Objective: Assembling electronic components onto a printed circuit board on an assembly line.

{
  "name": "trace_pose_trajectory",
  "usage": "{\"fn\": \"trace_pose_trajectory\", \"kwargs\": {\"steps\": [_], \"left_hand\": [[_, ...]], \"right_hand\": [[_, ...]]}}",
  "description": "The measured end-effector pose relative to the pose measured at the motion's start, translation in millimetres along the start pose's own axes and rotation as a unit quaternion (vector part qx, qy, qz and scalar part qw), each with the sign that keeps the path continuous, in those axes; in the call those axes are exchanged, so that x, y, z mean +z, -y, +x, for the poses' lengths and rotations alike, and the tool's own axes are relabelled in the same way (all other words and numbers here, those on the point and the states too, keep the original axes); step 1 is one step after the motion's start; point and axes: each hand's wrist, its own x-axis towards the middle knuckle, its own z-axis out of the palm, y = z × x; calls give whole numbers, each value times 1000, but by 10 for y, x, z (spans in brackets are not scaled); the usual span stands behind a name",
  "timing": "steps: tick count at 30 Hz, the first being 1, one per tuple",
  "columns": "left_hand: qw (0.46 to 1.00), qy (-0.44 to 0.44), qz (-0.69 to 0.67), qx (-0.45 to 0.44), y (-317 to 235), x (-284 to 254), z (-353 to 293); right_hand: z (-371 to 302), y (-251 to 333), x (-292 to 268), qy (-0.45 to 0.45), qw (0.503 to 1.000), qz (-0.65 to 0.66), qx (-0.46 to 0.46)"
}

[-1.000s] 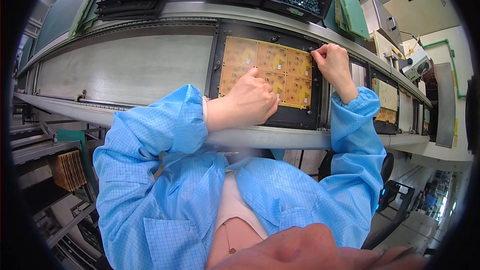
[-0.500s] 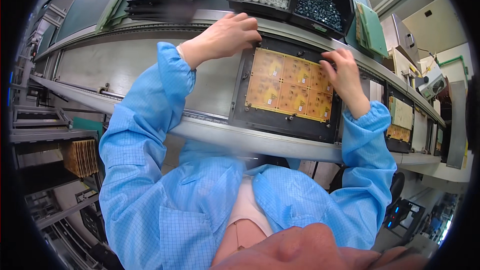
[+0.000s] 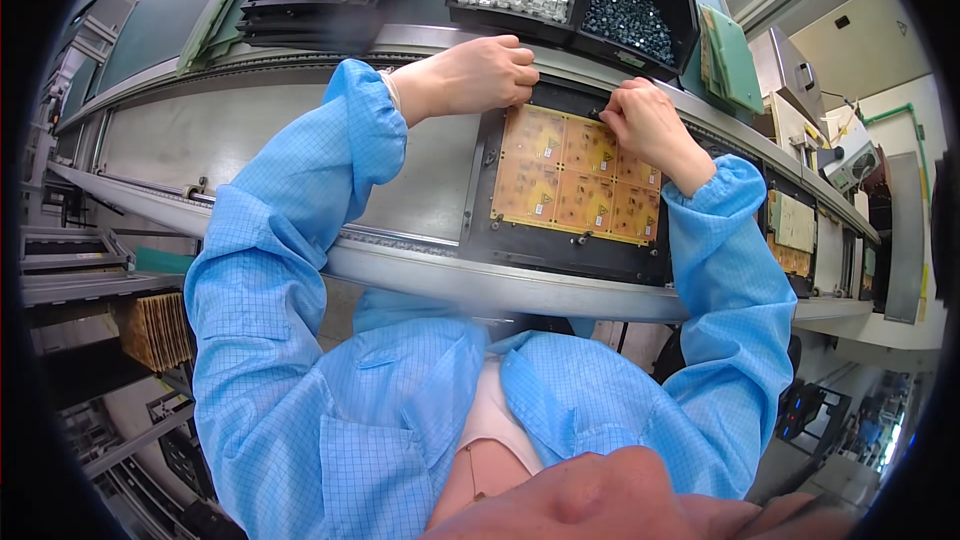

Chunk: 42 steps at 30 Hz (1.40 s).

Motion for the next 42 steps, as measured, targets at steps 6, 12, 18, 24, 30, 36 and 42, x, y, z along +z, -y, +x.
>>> {"fn": "trace_pose_trajectory", "kwargs": {"steps": [6, 12, 18, 24, 30, 36, 42], "left_hand": [[994, -33, -23, -101, -139, -86, -3], [988, -18, -153, -19, -342, -150, -149], [991, -61, -97, 63, -382, -34, -49], [987, -129, -92, 26, -489, 106, 4], [965, -185, -42, -179, -26, -57, 193], [946, -94, 12, -310, 628, 158, 534], [920, 100, -66, -374, 737, -47, 714]], "right_hand": [[28, 93, -55, 70, 990, 29, 118], [-245, -89, -134, -9, 990, 97, 98], [-841, -513, 29, -160, 968, 95, 169], [-1208, -562, 245, -93, 945, 50, 308], [-1180, -263, 257, -132, 949, 82, 275], [-897, 204, 206, -95, 948, 194, 234], [-639, 281, 92, -3, 977, 126, 171]]}}
